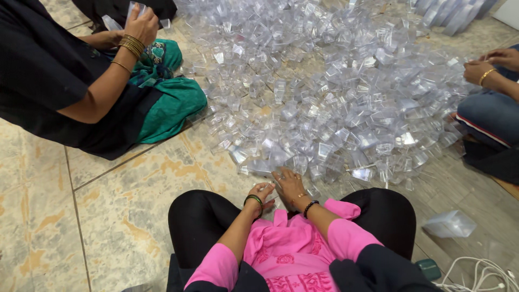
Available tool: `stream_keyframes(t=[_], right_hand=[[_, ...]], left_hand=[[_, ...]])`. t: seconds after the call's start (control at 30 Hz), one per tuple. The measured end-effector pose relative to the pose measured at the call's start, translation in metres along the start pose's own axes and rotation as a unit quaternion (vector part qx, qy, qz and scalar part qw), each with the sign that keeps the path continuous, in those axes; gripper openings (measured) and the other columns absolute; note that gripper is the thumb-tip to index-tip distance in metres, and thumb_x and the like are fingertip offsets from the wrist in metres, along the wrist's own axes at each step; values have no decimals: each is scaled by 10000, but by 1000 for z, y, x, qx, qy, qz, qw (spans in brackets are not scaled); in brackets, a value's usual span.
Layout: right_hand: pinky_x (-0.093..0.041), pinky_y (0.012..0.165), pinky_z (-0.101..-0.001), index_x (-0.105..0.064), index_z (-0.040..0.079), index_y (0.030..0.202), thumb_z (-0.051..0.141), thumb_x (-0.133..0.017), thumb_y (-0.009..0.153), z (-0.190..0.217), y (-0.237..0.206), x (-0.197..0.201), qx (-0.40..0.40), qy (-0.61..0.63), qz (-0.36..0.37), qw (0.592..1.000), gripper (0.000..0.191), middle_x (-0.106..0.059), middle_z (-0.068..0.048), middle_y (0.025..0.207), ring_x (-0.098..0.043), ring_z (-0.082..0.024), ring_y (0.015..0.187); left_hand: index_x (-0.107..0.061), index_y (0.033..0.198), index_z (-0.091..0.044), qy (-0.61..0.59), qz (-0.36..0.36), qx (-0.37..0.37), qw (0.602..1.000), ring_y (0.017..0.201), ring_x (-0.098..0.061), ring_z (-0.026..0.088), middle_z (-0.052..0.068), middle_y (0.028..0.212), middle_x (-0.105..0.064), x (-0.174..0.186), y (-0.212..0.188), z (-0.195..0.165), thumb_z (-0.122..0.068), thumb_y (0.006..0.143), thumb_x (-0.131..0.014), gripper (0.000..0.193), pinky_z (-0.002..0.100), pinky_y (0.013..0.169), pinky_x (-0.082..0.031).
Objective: The person sits on the floor among a large pile of small clear plastic cups and nests cups one at a time into stacks, then sets completed stacks aside. Other workers around the pile perform the same cup-nesting work.
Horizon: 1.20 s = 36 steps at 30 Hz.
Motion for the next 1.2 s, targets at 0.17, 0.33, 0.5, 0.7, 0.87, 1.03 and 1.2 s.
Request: stream_keyframes(t=[0.17, 0.33, 0.5, 0.7, 0.87, 1.03, 1.2], right_hand=[[-424, 982, -520, -584, 143, 1295, 278, -773, 782, -13, -1, -16, -62, -5, 109, 992, 563, -537, -157, 1318, -532, -346, 1204], [-504, 886, -491, -700, 134, 1071, 196, -760, 754, -2, -4, -8, -13, -52, -41, 998, 328, -565, -167, 1278, -599, -360, 1148], [-534, 806, -456, -735, 65, 986, 335, -717, 883, -32, -11, -33, -146, 93, 127, 977, 289, -630, -191, 1152, -657, -374, 968], [-531, 858, -374, -736, 27, 1033, 440, -531, 1020, -48, -45, -44, -322, 366, 157, 859, 461, -771, -222, 1079, -713, -270, 929], [-488, 1030, -359, -603, 33, 1314, 451, -357, 1089, -6, -55, -52, -177, 577, 128, 787, 535, -671, -179, 1295, -643, -252, 1179], [-485, 1006, -409, -696, 47, 1197, 442, -364, 1110, -26, -51, -36, -182, 374, 113, 902, 524, -694, -187, 1214, -648, -347, 1151], [-557, 839, -424, -698, 47, 1120, 206, -735, 882, -68, -44, 18, -242, 222, -16, 945, 288, -709, -164, 1108, -701, -332, 937]], left_hand=[[-598, 1233, -123, 5, -12, 30, 999, 877, -691, 248, 76, 1176, -651, 4, -1, 4, -403, 798, -844, 573, 342, 667, -626], [-589, 1241, -152, 20, -6, 50, 999, 883, -683, 269, 68, 1157, -628, 1, -1, 8, -410, 787, -836, 578, 338, 661, -602], [-599, 1276, -123, 8, -15, 25, 1000, 1028, -662, 214, 85, 1227, -639, 2, 0, 6, -383, 796, -853, 602, 353, 718, -644], [-539, 1420, -216, 74, 77, -22, 994, 1161, -617, 219, 45, 1336, -585, -20, -13, -4, -386, 807, -816, 694, 400, 840, -618], [-597, 1390, -219, 88, 145, -23, 985, 1179, -624, 220, 60, 1313, -653, -34, -16, 4, -426, 897, -728, 550, 402, 874, -603], [-668, 1127, -148, -15, 55, -48, 997, 1007, -663, 226, 46, 1117, -656, -9, -9, 1, -316, 878, -721, 305, 450, 684, -631], [-594, 1147, -172, -129, -100, -9, 987, 945, -640, 234, 20, 1116, -613, 26, -9, -12, -385, 875, -762, 385, 426, 664, -627]])
Point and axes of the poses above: each hand's wrist, its own y-axis towards the middle knuckle, its own x-axis out of the back of the hand, z = x × y, the point moved 8 cm from there along y, towards the middle knuckle
